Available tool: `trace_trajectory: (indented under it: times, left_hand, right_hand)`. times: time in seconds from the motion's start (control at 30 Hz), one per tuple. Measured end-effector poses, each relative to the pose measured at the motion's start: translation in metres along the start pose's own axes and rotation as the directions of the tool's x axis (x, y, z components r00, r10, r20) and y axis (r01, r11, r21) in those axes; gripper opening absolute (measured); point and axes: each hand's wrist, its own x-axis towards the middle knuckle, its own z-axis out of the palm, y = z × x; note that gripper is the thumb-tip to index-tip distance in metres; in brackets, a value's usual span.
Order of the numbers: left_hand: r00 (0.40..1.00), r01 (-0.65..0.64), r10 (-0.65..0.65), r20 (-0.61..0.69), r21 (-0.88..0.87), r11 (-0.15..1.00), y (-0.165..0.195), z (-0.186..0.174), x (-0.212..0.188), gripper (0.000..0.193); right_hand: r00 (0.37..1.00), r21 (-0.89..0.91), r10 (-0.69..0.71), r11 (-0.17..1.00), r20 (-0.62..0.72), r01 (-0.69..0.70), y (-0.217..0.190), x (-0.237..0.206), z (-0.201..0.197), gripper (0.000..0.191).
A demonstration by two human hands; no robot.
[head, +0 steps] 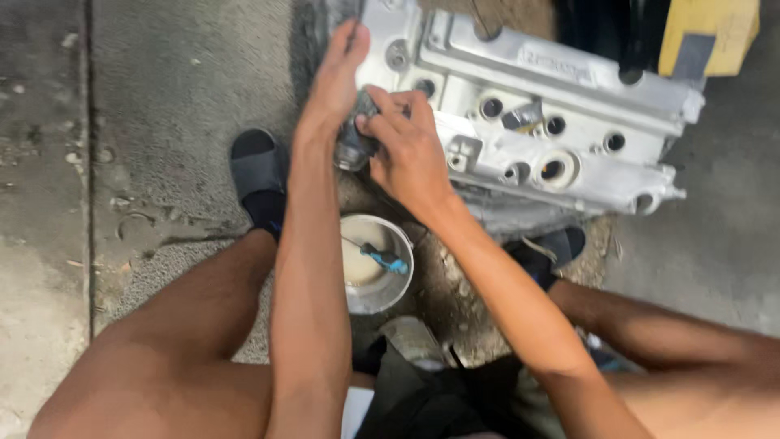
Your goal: The person sands a metallic engine valve cover resting on a tire using a sanding block. They repeatedly rub the surface, flip the block to use different sides, and occasionally dip a brush into a nearby bucket of liquid.
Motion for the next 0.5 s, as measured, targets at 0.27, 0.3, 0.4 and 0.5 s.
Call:
trace_trajectory:
  times: [0.27,0.3,0.4,0.5]
  left_hand:
    - [0.992,0.045,-0.013,-0.128,0.246,0.968,0.002,0.001,-0.007,0.067]
    - [0.988,0.071,-0.031,-0.149,0.267,0.961,0.003,0.001,-0.003,0.067]
    - [0.986,0.066,-0.017,-0.169,0.287,0.956,0.007,0.001,0.006,0.067]
    - [0.995,-0.029,0.048,-0.086,0.207,0.978,0.004,-0.002,0.004,0.066]
  right_hand:
    - [0.949,-0.237,0.224,0.931,-0.224,-0.276,0.047,-0.073,-0.085,0.020]
    - [0.938,-0.235,0.233,0.926,-0.257,-0.294,0.043,-0.064,-0.076,0.022]
    - [0.960,-0.049,0.118,0.990,-0.255,-0.135,0.018,-0.027,-0.034,0.036]
    - [0.984,-0.066,0.094,0.992,-0.153,-0.105,0.005,-0.014,-0.003,0.040]
